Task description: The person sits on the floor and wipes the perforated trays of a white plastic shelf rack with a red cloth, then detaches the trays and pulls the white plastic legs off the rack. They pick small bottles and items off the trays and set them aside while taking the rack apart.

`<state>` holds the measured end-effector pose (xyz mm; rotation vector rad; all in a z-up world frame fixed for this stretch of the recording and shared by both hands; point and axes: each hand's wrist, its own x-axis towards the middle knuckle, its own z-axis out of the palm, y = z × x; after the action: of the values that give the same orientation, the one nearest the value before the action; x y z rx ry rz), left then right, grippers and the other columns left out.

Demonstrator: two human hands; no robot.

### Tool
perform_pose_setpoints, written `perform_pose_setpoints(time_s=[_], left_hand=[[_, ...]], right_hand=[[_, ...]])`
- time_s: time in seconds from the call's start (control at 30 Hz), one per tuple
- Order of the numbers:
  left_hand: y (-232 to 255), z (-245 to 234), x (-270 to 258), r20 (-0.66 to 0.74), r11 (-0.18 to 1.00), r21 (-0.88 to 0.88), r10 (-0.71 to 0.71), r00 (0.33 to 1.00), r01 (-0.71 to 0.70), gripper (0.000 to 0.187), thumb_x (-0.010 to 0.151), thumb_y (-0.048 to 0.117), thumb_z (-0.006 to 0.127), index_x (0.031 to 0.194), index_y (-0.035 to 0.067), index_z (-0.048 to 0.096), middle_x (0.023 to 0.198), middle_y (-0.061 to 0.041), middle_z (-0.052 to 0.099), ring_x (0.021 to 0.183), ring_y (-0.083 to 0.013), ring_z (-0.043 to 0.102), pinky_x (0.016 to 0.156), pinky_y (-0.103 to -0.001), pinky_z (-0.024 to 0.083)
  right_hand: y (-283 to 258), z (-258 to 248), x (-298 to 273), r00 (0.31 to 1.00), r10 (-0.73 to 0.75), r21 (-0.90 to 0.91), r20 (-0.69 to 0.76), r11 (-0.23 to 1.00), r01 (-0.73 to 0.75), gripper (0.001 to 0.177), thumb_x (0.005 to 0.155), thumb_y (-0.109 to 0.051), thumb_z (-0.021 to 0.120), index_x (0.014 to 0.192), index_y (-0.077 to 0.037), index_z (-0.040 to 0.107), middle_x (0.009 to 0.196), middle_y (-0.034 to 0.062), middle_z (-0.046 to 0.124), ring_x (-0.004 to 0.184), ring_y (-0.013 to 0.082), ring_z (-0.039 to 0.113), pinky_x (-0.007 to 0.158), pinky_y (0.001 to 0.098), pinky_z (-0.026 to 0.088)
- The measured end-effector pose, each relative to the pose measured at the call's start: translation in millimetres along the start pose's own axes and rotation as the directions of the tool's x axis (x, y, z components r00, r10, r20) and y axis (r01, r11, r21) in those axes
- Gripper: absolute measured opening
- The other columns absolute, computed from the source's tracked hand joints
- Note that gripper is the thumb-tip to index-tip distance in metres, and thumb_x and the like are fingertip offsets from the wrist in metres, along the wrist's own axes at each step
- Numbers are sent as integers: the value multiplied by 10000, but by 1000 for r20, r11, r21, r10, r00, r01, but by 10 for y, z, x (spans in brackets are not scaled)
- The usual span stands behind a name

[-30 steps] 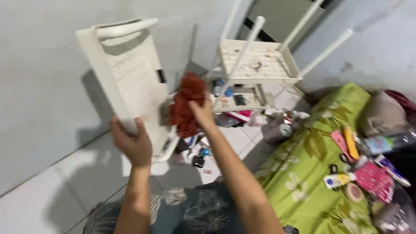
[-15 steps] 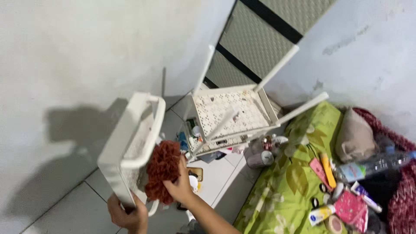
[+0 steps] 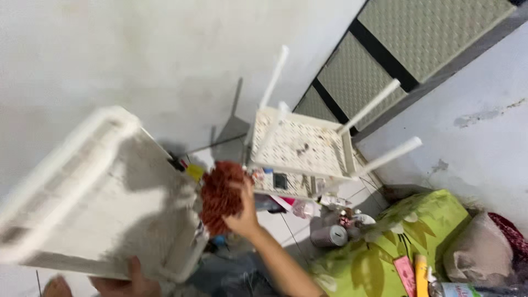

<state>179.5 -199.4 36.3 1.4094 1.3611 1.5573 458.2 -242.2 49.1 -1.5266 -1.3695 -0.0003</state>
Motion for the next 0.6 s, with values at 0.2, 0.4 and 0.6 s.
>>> perform_pose_setpoints(time_s=[0.2,0.4,0.6], left_hand=[[1084,110,-274,-15,911,-407,69,997,-69,554,1002,-58,535,1525,0,363,1435,-249,529,1223,-312,582,1041,-445,522],[1868,377,-698,36,879,-476,-16,999,31,636,888,-47,447,1502,82,349,1474,-207,537,1329,-318,631,1101,-467,519],[1541,876,-1024,127,683,-726,18,992,81,646,973,-128,536,1574,-16,326,1554,-235,515,1362,-289,576,1237,-415,487]], right_hand=[[238,-1653,-328,993,52,-23,-109,998,-55,778,711,-187,788,1421,-22,519,1528,266,490,1503,434,407,1276,502,283],[457,-3362,-742,926,374,2,-45,927,-374,982,732,-137,711,1582,38,252,1542,276,394,1453,372,369,1205,446,292],[677,-4353,-1481,868,483,-181,-110,849,-496,846,719,-132,727,1483,33,404,1415,221,574,1346,303,532,1151,392,394]])
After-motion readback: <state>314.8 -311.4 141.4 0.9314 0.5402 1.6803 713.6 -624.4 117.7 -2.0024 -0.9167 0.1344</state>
